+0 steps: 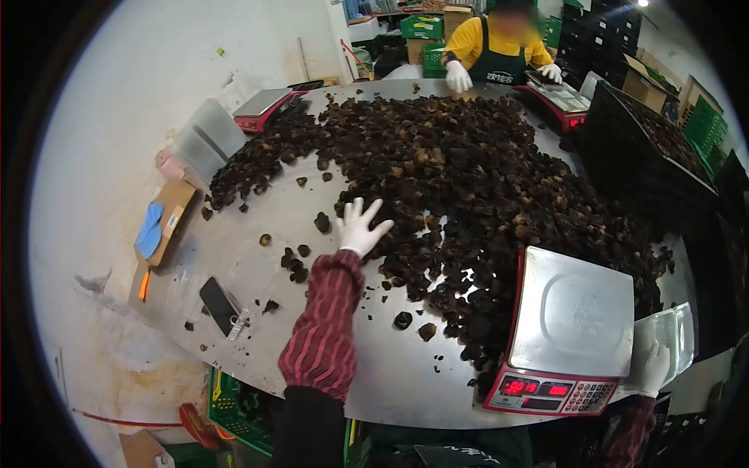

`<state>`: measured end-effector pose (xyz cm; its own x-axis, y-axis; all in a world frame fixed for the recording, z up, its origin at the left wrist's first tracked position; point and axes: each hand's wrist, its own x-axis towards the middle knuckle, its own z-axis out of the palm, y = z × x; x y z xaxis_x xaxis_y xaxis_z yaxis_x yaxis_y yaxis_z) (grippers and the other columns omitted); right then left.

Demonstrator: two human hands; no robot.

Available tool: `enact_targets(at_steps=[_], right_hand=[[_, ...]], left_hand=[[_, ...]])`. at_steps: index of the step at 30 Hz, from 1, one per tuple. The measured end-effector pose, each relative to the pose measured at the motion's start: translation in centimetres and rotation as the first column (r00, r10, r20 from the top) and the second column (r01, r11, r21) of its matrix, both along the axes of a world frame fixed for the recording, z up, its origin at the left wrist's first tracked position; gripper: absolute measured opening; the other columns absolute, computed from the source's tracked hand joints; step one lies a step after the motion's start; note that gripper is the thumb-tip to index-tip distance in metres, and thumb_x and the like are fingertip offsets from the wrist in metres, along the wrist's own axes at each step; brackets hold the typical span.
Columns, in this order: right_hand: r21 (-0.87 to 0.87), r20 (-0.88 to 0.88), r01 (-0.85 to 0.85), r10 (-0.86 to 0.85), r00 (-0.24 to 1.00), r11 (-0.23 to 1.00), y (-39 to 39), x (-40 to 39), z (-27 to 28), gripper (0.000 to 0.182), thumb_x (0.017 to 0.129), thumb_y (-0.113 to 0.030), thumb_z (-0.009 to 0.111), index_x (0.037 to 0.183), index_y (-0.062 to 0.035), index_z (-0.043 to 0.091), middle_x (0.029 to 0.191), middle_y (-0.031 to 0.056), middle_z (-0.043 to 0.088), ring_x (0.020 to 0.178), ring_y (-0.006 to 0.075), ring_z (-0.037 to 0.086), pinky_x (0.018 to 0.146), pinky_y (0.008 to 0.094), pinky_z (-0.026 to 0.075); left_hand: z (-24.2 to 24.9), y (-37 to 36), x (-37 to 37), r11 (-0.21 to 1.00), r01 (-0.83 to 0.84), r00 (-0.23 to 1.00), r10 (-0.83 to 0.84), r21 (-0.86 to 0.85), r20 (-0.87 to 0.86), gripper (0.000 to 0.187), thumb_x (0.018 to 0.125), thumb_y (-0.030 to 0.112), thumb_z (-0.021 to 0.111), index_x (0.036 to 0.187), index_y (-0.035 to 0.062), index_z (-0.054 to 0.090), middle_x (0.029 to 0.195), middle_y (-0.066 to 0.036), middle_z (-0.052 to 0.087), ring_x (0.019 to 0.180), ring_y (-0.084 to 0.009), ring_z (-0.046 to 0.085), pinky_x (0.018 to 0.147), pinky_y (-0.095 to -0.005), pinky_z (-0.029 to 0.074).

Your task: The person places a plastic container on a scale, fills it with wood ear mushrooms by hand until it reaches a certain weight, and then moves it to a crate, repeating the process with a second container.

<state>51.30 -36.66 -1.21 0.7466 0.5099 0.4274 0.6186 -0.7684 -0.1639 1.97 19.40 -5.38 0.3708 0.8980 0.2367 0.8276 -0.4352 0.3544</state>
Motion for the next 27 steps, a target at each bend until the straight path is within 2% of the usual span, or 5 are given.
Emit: enact_targets(at_steps=[2,11,14,21,27], right_hand=[[0.023,-0.072,0.019,-0.017,0.997,1.0,-0.1,-0.1,0.1,0.026,0.097,-0.019,0.045,0.091,0.0032,0.058,0.083,0.0193,0.054,0.078,0.0366,0.053,0.07,0.0419,0.042],[0.051,-0.012,-0.031,0.032,0.999,0.998,0.2,-0.8,0.3,0.025,0.095,-0.018,0.047,0.087,0.0036,0.055,0.08,0.02,0.053,0.077,0.0368,0.053,0.069,0.0415,0.042],[0.06,0.008,-0.063,0.062,0.998,0.996,0.2,-0.8,0.3,0.025,0.095,-0.018,0.048,0.084,0.0041,0.053,0.078,0.02,0.051,0.075,0.0366,0.052,0.068,0.0418,0.041],[0.016,-0.049,-0.159,0.16,0.986,0.987,-1.8,-0.9,2.8,0.024,0.092,-0.016,0.053,0.078,0.0038,0.052,0.075,0.0185,0.048,0.071,0.0354,0.05,0.065,0.0413,0.04],[0.028,-0.153,-0.229,0.231,0.961,0.973,-3.4,-0.1,1.4,0.023,0.089,-0.018,0.058,0.079,0.0028,0.054,0.077,0.0185,0.05,0.073,0.0353,0.051,0.065,0.0411,0.04]], left_hand=[[0.8,-1.1,3.9,0.997,0.046,0.989,-0.055,-0.069,-0.138,0.065,0.078,0.064,0.055,0.134,0.0307,0.049,0.145,-0.016,0.034,0.134,-0.0348,0.029,0.108,-0.0516,0.022],[2.5,-14.5,3.8,0.791,0.611,0.791,-0.611,-0.026,-0.034,0.054,0.077,0.044,0.067,0.128,0.0309,0.054,0.139,-0.011,0.041,0.127,-0.0422,0.034,0.104,-0.0552,0.026],[2.6,-16.7,0.8,0.812,0.583,0.793,-0.577,-0.031,-0.196,0.05,0.078,0.036,0.067,0.127,0.0313,0.055,0.143,-0.011,0.036,0.128,-0.04,0.033,0.103,-0.057,0.025],[4.6,-16.7,-6.1,0.939,0.297,0.945,-0.315,-0.176,-0.086,0.047,0.076,0.039,0.071,0.121,0.0308,0.061,0.148,-0.012,0.031,0.137,-0.0393,0.021,0.109,-0.0551,0.017],[4.3,-18.2,-1.6,0.934,0.357,0.934,-0.357,-0.029,0.0,0.058,0.075,0.037,0.071,0.13,0.0239,0.055,0.147,-0.017,0.03,0.138,-0.0373,0.023,0.11,-0.0505,0.017]])
